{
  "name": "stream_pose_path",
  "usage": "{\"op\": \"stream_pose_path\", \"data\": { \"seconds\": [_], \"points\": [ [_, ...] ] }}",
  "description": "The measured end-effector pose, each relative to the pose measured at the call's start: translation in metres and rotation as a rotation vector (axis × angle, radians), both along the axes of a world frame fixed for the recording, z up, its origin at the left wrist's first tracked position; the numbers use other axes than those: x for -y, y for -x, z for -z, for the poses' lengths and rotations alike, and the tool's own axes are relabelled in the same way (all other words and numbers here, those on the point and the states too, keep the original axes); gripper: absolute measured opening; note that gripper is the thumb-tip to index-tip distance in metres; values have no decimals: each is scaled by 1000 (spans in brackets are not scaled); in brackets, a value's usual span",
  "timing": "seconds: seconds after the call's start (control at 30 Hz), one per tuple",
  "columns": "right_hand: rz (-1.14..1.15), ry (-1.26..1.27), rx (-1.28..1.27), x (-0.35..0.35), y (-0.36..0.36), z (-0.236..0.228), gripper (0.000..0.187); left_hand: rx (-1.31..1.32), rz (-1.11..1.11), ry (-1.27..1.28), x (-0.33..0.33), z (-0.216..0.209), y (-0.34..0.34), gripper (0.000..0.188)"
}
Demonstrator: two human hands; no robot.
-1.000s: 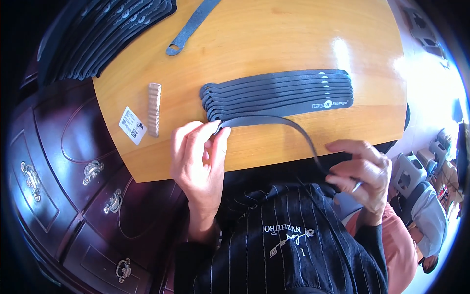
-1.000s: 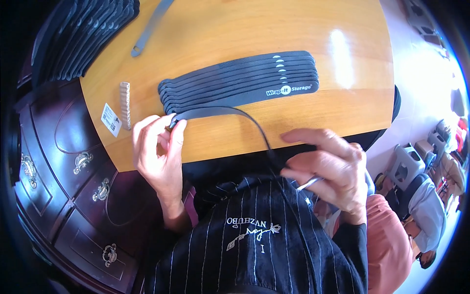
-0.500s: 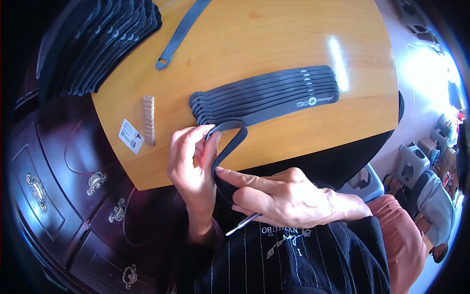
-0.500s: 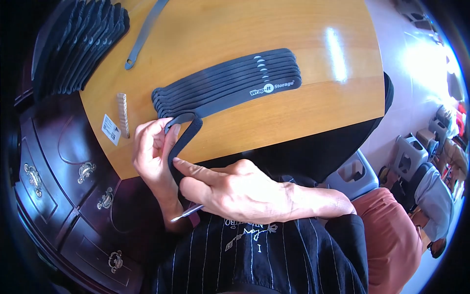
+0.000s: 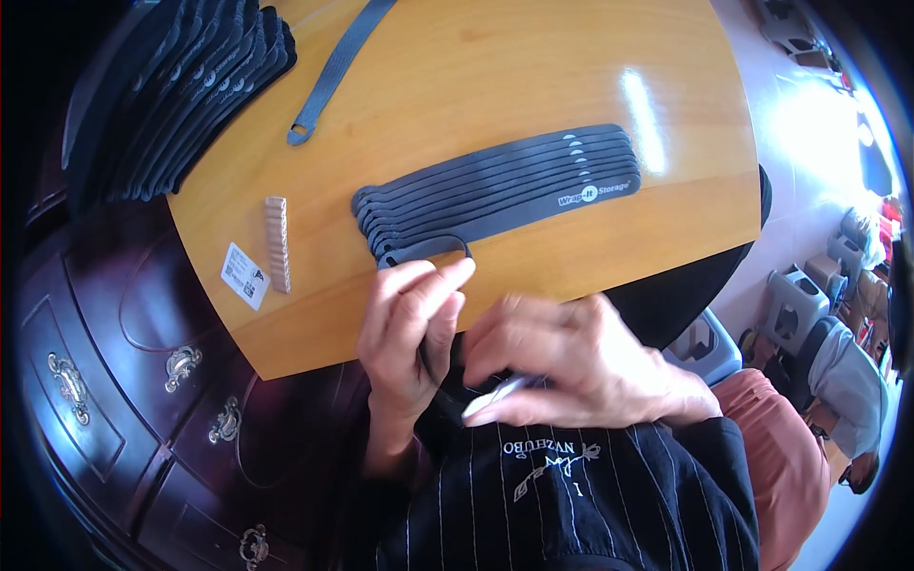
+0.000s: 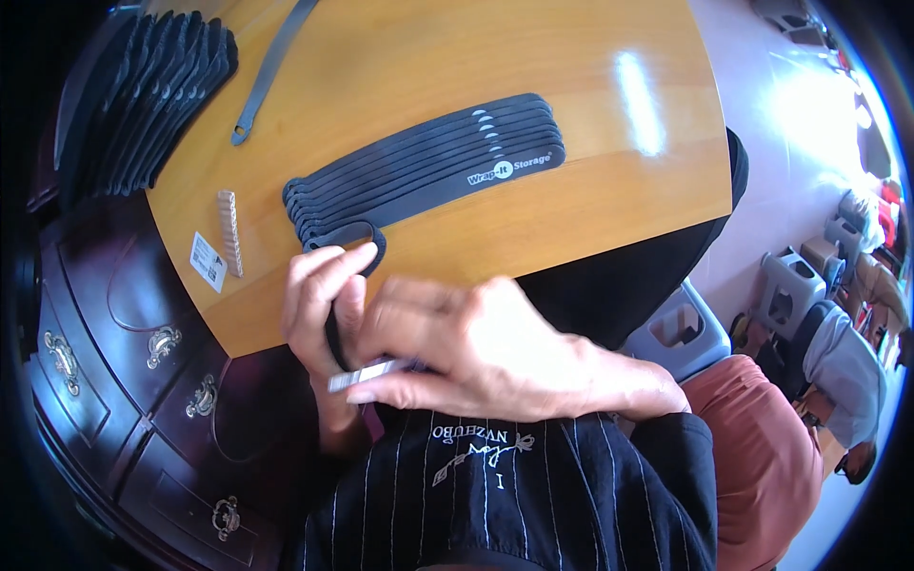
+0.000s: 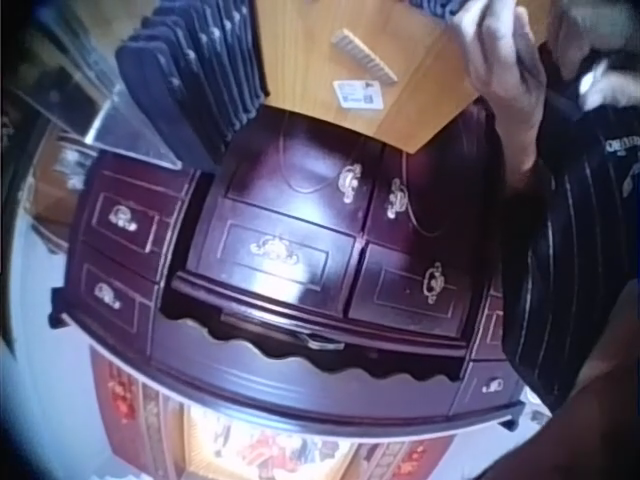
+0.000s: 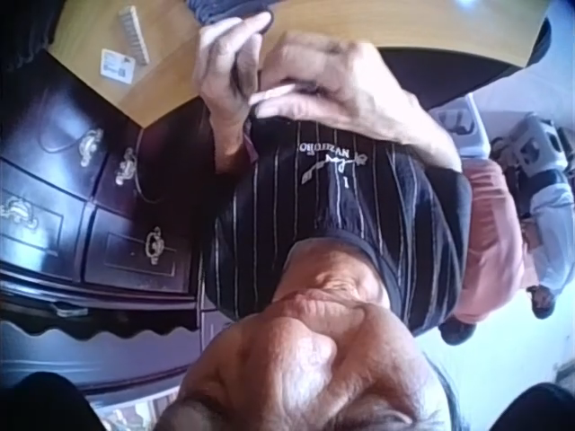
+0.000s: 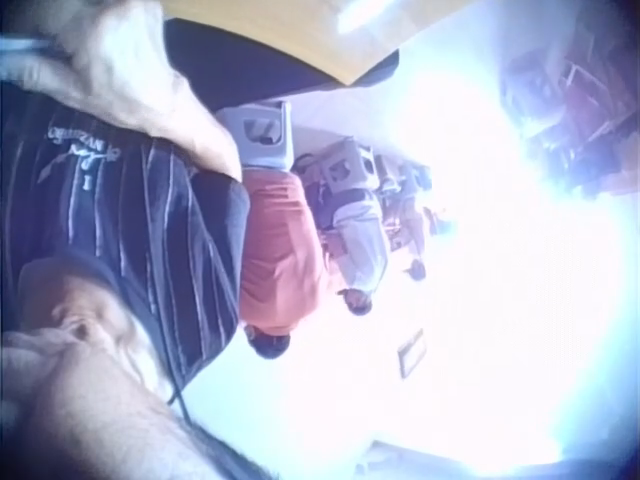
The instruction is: The recorder is preparing rubber cable straps by using a metal pick tool to clear or adjust holes.
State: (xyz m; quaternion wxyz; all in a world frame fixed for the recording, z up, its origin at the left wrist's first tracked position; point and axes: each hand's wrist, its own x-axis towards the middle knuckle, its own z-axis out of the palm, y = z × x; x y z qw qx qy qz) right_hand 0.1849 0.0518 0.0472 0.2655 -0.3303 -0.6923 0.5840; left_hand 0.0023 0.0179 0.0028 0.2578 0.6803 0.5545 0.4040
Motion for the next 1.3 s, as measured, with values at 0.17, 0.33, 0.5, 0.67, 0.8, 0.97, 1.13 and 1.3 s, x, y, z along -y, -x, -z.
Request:
{"op": "stream_pose_path", "data": {
  "seconds": [0.17,0.33,0.5,0.67,0.8,0.97,1.13,1.3],
  "points": [
    [275,80,274,-22,-3,24,18,347,-178,306,12,4,1,16],
    [199,-93,412,-31,11,31,16,365,-314,289,13,4,-4,17],
    [183,-39,537,-39,20,26,21,584,-442,326,19,3,5,13],
    [214,-76,543,-39,21,28,25,820,-619,330,17,-4,22,13],
    [209,-57,567,-40,23,27,27,802,-649,251,27,-4,53,10],
    [216,-73,560,-38,21,28,27,715,-659,134,44,-11,81,11],
    [231,-133,576,-36,22,29,29,601,-733,-137,71,-46,116,19],
    [234,-123,476,-29,18,23,27,333,-720,-62,81,-55,61,8]
  ]
}}
